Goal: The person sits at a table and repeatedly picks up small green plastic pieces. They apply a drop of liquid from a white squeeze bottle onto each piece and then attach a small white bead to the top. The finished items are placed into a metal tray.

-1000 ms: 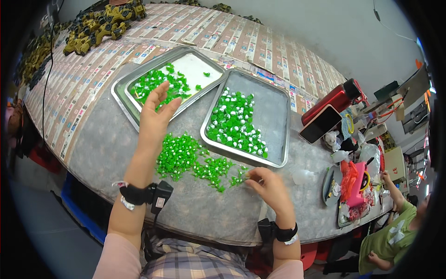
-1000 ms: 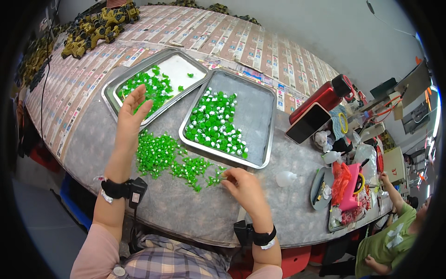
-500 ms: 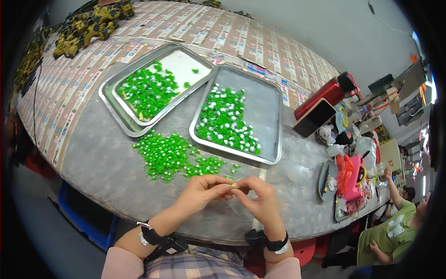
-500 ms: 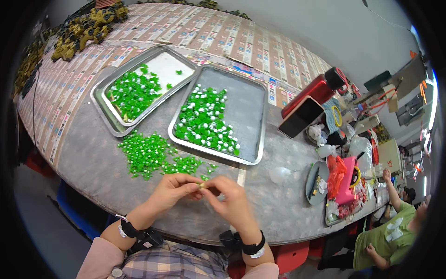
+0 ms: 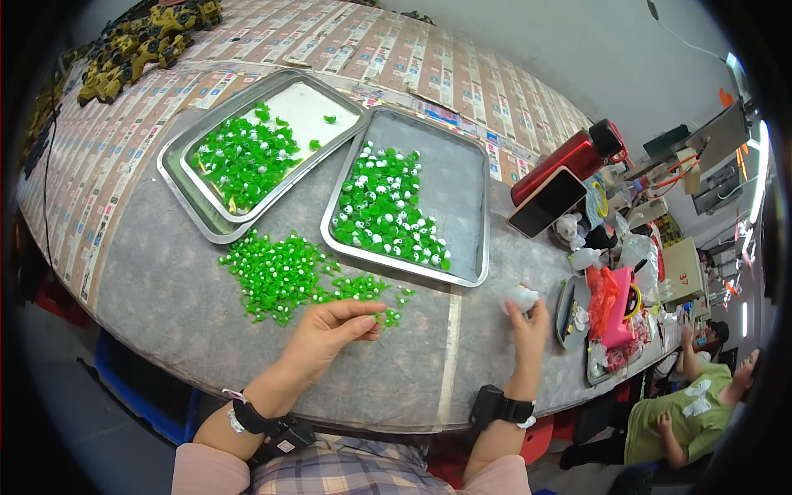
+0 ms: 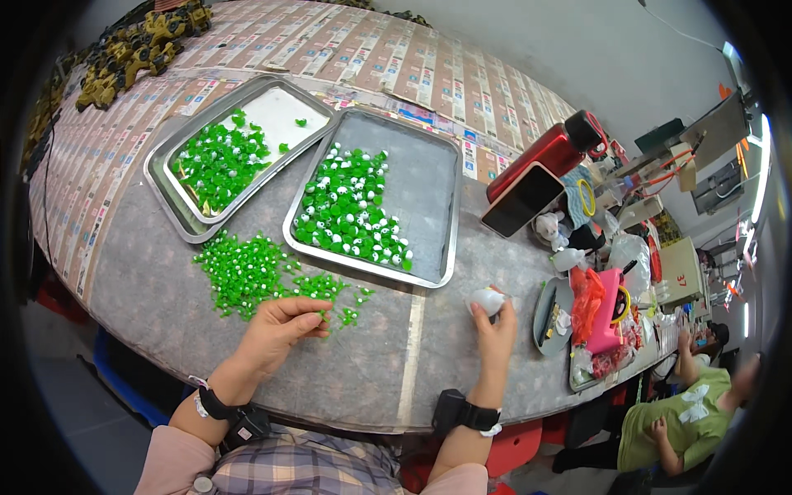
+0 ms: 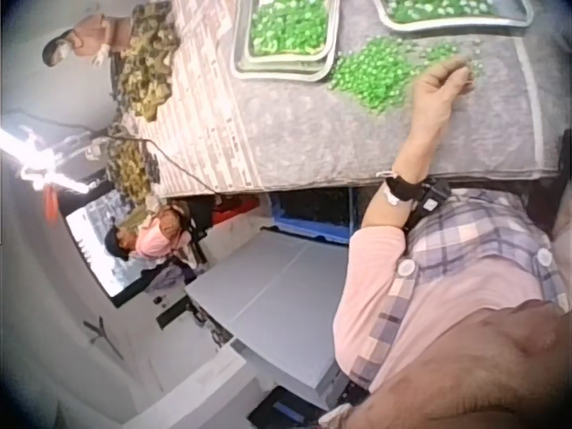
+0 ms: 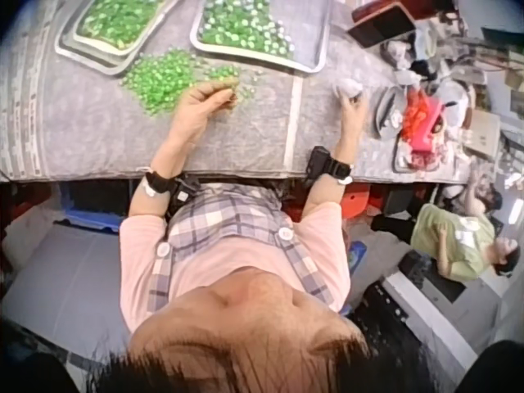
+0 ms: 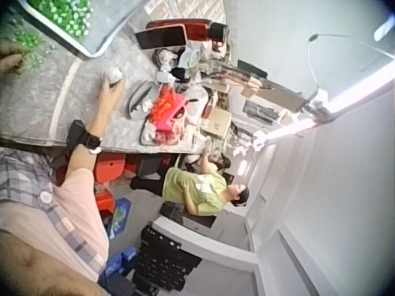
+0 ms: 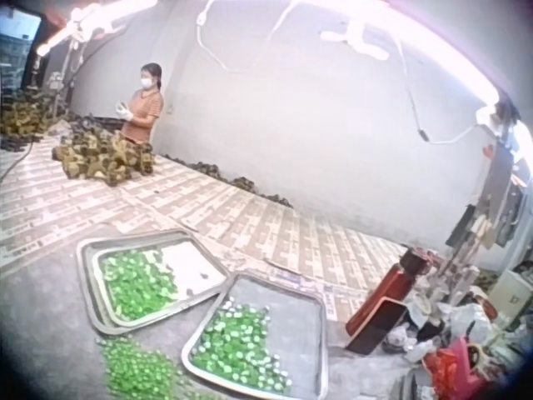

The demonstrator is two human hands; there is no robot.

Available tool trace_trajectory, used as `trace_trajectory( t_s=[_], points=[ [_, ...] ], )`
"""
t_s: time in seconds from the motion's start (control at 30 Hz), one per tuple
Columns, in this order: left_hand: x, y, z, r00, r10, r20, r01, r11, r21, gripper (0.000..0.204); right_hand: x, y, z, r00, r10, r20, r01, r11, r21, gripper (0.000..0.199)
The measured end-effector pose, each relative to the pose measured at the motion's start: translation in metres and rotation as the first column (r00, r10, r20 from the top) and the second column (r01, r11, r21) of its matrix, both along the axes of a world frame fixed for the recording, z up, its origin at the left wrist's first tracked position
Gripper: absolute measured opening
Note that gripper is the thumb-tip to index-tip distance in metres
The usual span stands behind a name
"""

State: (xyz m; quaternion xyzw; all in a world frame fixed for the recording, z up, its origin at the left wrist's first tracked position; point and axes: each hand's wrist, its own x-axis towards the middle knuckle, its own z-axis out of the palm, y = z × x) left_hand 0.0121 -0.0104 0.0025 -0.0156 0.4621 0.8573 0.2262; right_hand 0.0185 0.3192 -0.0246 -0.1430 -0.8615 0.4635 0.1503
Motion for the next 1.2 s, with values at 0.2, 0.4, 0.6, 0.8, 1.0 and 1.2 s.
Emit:
trace_trajectory(
  t_s=[0.2, 0.4, 0.6, 0.8, 1.0, 1.2],
  points=[
    [0.0, -0.007, -0.001, 0.991, -0.032, 0.13, 0.017, 0.994, 0.112, 0.016, 0.003, -0.09, 0.08, 0.928, -0.004, -0.373, -0.136, 0.927, -0.349, 0.04],
    [0.001, -0.01, -0.002, 0.988, -0.05, 0.144, 0.016, 0.975, 0.223, 0.01, 0.007, -0.151, 0.106, 0.827, -0.06, -0.559, -0.137, 0.943, -0.303, 0.062],
    [0.0, -0.009, -0.004, 0.987, -0.047, 0.151, 0.01, 0.972, 0.236, 0.009, 0.005, -0.175, 0.089, 0.778, -0.065, -0.624, -0.162, 0.94, -0.3, 0.063],
    [0.0, -0.009, -0.007, 0.989, -0.06, 0.137, 0.02, 0.96, 0.279, 0.01, 0.002, -0.181, 0.078, 0.774, 0.073, -0.629, -0.202, 0.97, -0.137, 0.058],
    [0.0, -0.009, -0.006, 0.988, -0.074, 0.136, 0.031, 0.956, 0.292, 0.01, 0.003, -0.176, 0.074, 0.748, 0.141, -0.649, -0.291, 0.948, -0.129, 0.053],
    [0.0, -0.01, -0.006, 0.986, -0.08, 0.145, 0.038, 0.961, 0.274, 0.01, 0.003, -0.176, 0.074, 0.748, 0.139, -0.649, -0.26, 0.961, -0.094, 0.053]
  ],
)
